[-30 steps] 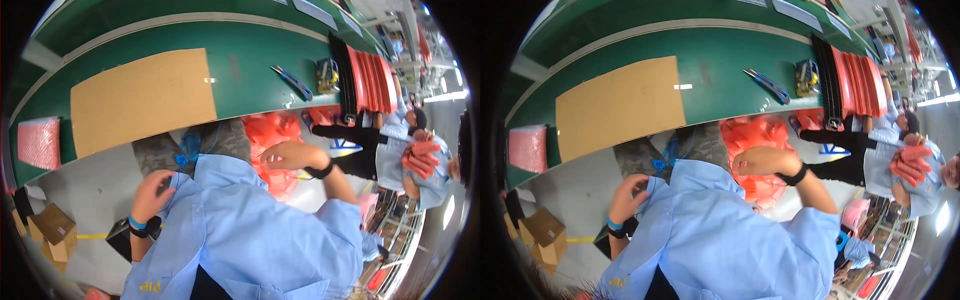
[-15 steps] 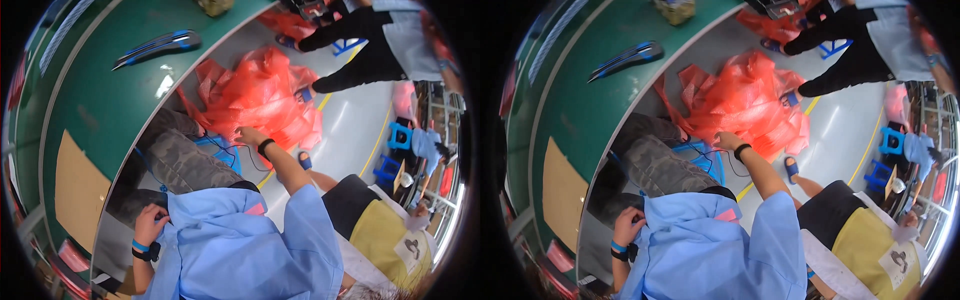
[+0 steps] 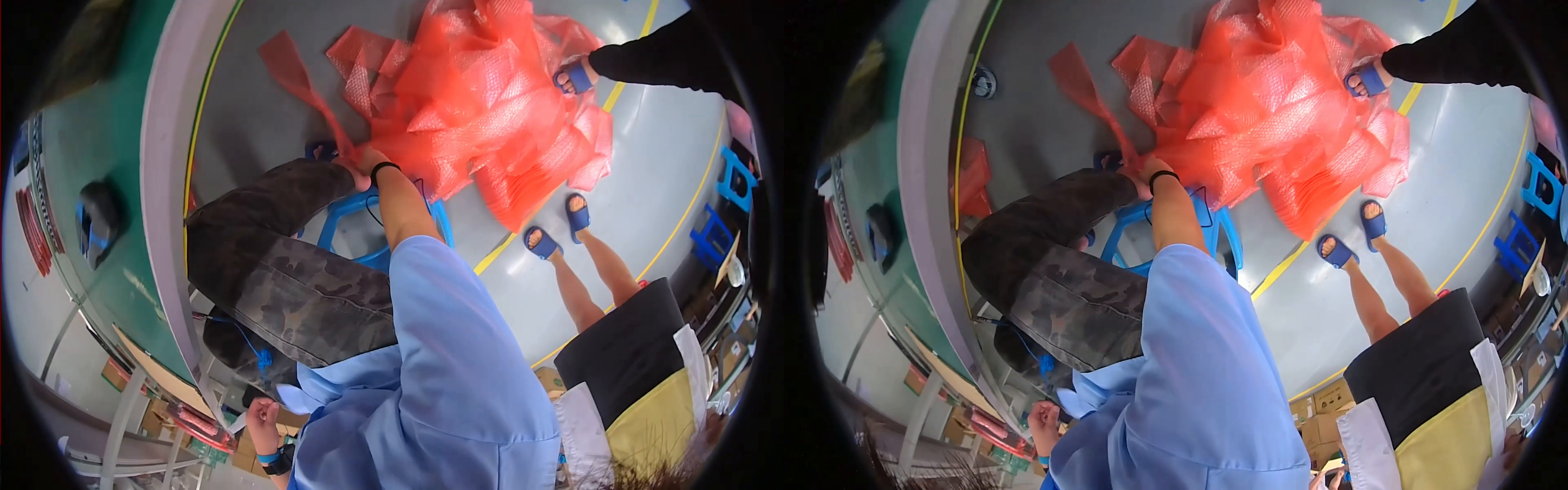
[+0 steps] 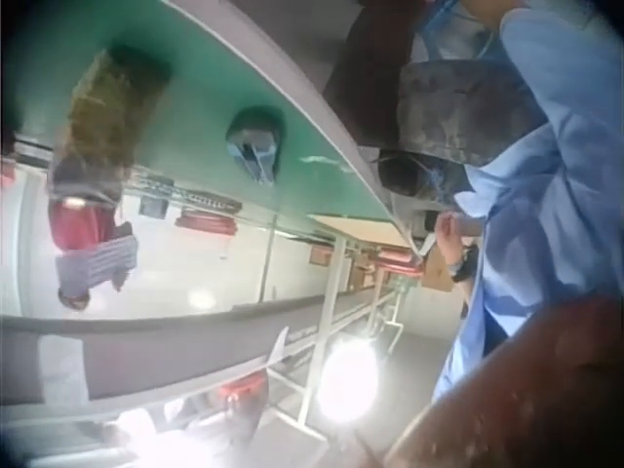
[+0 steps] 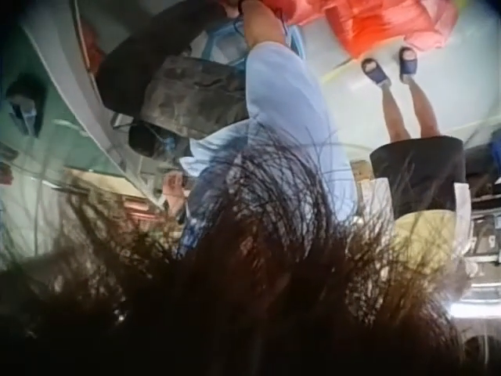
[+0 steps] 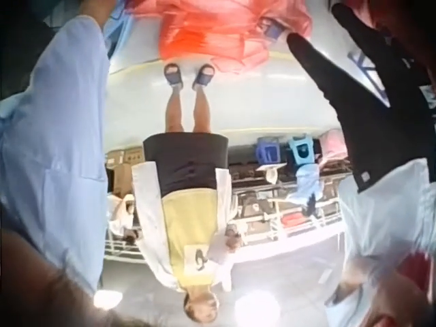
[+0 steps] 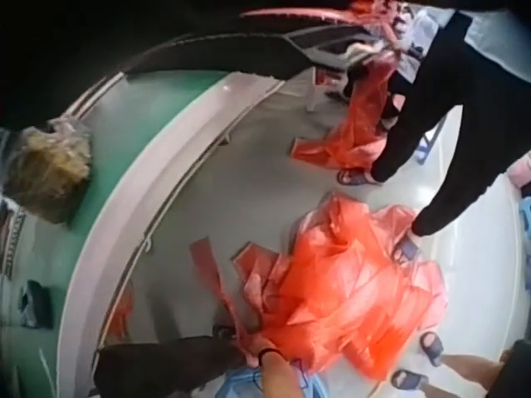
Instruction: Packaging components into pink bubble wrap sleeves and securing them with tape on an assembly line.
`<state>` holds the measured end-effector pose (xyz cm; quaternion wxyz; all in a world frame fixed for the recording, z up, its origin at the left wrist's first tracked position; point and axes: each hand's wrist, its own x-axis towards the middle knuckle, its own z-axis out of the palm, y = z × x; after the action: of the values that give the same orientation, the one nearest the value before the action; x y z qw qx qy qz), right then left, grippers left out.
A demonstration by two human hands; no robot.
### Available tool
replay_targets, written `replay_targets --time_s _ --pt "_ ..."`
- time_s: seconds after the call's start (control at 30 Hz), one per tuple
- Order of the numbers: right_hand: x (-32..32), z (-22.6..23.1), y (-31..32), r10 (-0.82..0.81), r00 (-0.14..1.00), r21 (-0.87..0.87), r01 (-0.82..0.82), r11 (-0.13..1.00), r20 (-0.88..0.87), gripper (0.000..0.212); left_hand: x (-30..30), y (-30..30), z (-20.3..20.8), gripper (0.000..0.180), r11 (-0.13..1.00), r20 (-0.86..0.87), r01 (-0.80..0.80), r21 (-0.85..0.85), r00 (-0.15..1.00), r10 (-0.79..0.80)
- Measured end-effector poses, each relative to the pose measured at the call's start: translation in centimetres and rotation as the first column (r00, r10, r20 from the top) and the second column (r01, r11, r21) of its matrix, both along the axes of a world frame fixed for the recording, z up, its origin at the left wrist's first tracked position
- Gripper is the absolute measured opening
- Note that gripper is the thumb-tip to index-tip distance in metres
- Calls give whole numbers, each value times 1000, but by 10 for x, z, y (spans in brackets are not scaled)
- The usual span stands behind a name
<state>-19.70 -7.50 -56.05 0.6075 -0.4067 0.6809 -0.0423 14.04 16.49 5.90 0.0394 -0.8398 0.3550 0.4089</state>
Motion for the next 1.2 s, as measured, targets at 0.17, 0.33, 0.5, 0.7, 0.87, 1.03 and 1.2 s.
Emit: replay_targets --time_s 0.17,0.33,0.5,0.7,0.87,1.03,1.2 --pt "-28 17 -6 36 985 -155 -10 988 170 47 42 27 9 13 998 80 -59 30 995 57" --pt "-81 145 -1 15 799 -369 261 892 601 45 -81 -69 37 14 903 346 341 -259 906 -243" --pt "-162 384 37 -36 533 -186 357 916 845 34 -212 -128 46 23 814 -374 489 -314 725 -579" --pt "-179 532 105 200 594 -479 359 801 779 46 -298 -166 -77 48 972 -945 -65 -227 257 -204" --pt "-160 581 136 -18 963 -754 221 618 267 43 -312 -162 -68 41 893 -993 -449 -36 -87 -84" --pt "-165 576 146 -22 1000 -702 23 712 11 45 -274 -141 -69 55 767 -776 -211 -606 367 -513" --pt "-162 559 95 -150 947 -662 306 685 283 44 -245 -121 -64 58 738 -501 334 -587 566 -655"
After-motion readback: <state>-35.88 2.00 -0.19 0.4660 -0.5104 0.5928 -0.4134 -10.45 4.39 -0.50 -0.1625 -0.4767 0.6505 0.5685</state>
